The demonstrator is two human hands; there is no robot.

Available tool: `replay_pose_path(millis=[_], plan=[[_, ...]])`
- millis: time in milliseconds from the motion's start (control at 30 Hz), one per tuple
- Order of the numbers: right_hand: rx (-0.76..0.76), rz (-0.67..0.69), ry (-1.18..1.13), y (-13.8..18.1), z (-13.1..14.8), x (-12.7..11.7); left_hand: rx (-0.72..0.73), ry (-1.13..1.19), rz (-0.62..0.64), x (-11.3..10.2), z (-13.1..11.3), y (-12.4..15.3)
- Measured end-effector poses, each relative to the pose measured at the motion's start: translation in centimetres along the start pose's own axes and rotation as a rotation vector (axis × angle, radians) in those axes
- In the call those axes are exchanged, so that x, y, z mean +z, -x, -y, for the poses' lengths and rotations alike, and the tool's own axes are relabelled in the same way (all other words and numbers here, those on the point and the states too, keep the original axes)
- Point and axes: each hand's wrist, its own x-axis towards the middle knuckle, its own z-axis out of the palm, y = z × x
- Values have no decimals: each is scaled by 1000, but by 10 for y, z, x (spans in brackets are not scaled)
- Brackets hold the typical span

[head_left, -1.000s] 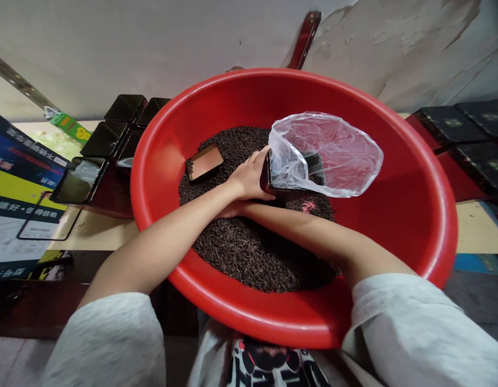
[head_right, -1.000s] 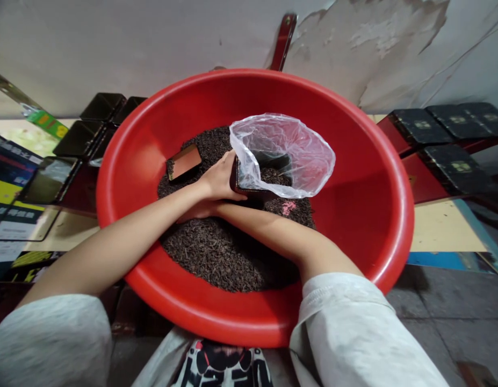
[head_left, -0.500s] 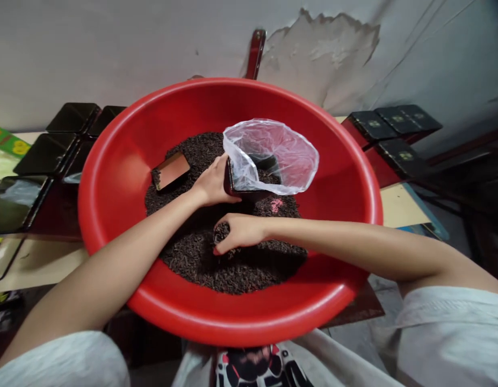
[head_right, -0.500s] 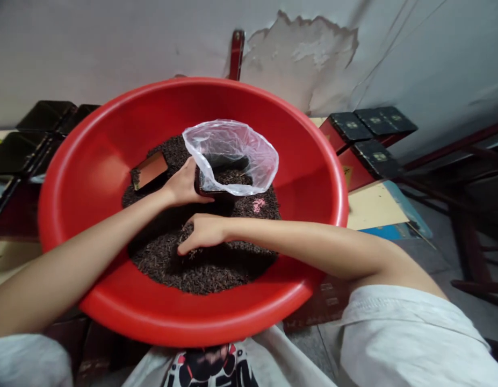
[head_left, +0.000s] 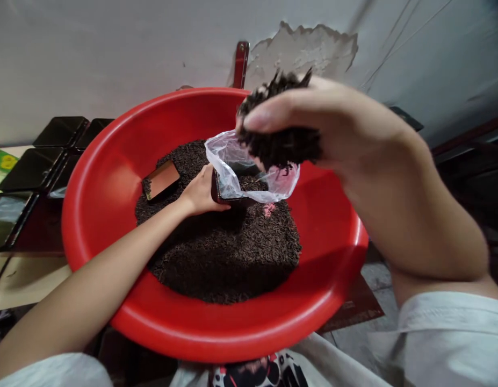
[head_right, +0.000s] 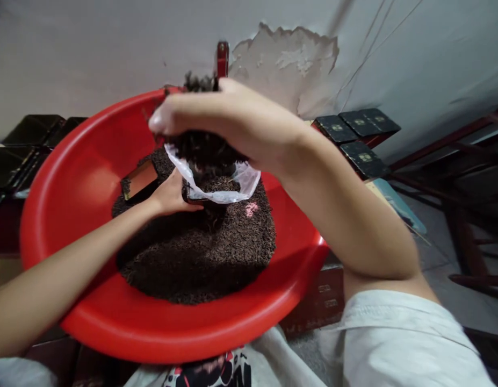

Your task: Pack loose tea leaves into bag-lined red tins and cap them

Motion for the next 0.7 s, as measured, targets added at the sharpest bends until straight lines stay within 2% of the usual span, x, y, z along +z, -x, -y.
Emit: replay_pose_path(millis=[200, 333, 433, 700], plan=[[-222, -401, 180, -19, -35, -14, -52, -80, 41, -4, -9, 0], [-339, -554, 422, -22, -53, -19, -48, -79, 38, -3, -9, 2], [-391, -541, 568, -21, -60, -23, -68, -72, 42, -3, -9, 3], [-467, -439, 556, -20, -64, -26, -63, -105, 51, -3, -9, 4]])
